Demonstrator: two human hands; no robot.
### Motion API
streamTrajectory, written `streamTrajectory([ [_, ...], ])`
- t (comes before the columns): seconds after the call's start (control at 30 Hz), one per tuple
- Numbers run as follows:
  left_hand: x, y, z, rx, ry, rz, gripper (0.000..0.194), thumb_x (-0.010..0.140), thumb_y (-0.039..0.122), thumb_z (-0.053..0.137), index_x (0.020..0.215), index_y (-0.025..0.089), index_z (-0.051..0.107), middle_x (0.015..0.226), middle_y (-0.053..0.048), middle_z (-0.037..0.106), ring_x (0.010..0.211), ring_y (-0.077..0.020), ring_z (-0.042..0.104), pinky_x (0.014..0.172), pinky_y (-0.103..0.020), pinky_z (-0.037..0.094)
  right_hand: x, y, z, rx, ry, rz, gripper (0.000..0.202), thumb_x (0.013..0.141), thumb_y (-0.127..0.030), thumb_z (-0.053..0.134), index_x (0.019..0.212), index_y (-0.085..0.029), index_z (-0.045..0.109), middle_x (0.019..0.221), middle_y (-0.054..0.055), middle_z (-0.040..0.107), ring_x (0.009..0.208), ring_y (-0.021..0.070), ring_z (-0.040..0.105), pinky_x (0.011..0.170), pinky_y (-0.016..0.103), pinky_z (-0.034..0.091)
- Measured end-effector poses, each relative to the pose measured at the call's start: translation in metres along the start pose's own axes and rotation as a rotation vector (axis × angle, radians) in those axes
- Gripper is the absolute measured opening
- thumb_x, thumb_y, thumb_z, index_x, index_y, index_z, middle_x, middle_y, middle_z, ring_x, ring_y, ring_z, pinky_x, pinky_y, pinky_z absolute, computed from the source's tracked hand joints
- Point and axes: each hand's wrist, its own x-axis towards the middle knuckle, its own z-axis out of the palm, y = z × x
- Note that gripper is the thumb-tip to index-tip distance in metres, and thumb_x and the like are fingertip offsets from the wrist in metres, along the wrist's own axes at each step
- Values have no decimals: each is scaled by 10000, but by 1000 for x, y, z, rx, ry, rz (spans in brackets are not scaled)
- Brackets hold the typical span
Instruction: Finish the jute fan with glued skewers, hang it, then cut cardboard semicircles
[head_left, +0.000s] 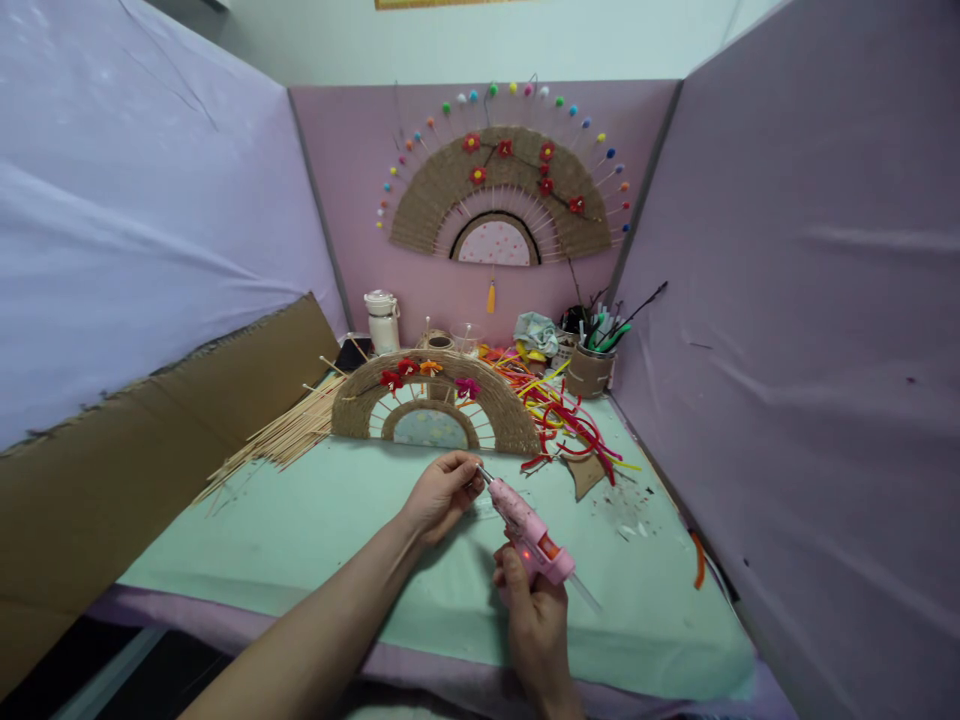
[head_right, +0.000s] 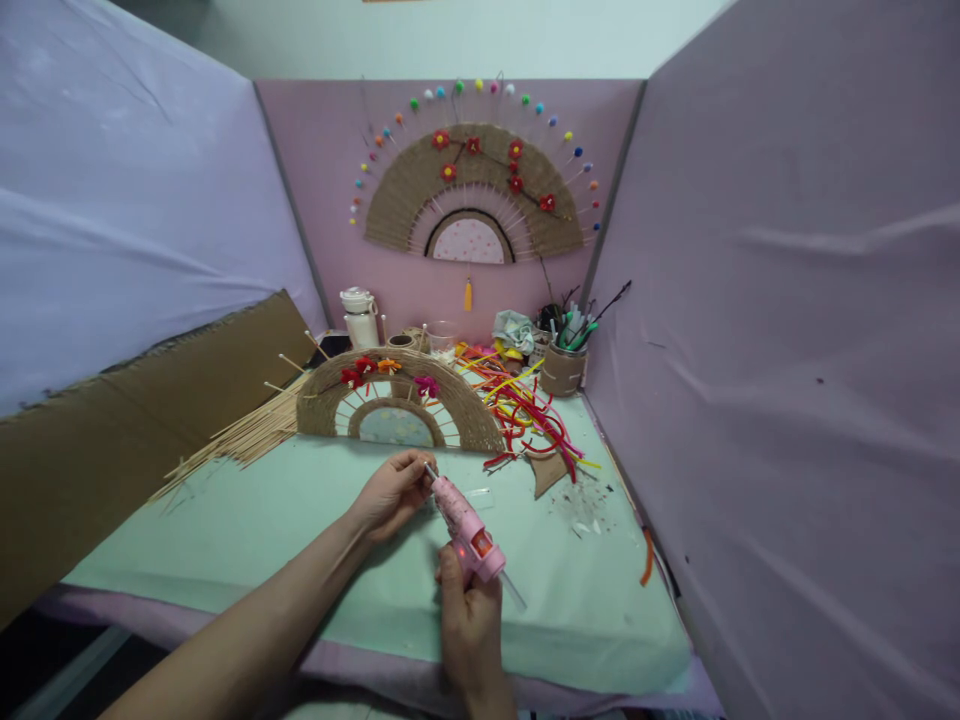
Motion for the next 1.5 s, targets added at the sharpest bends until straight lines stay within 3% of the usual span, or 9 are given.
streamTrajectory([
  [0.9,1,0,-1,4,17,11,372,435,331,927,610,114,681,592,5,587,553,-60,500,564,-172,418,0,-6,1,-14,17,6,519,836,-646,518,675,-162,611,583,27,576,547,149,525,512,250,438],
  [1.23,3,0,-5,25,19,39,335,482,312,915,617,114,680,597,-1,582,575,-59,506,577,-165,421,-3,2,-10,231,61,-36,404,837,-565,595,824,-166,659,629,36,636,542,140,564,513,238,455],
  [1.37,3,29,6,220,-15,160,301,498,334,894,598,137,689,597,-6,593,567,-76,497,561,-187,410,5,-1,-34,273,141,-19,403,806,-566,638,810,-163,660,646,46,642,549,139,568,507,237,453],
  [1.5,8,94,40,575,-124,383,226,577,330,837,624,151,708,675,-32,646,643,-116,536,612,-221,427,12,-10,-53,268,247,17,448,783,-600,647,827,-154,657,640,39,622,537,133,537,465,227,412],
])
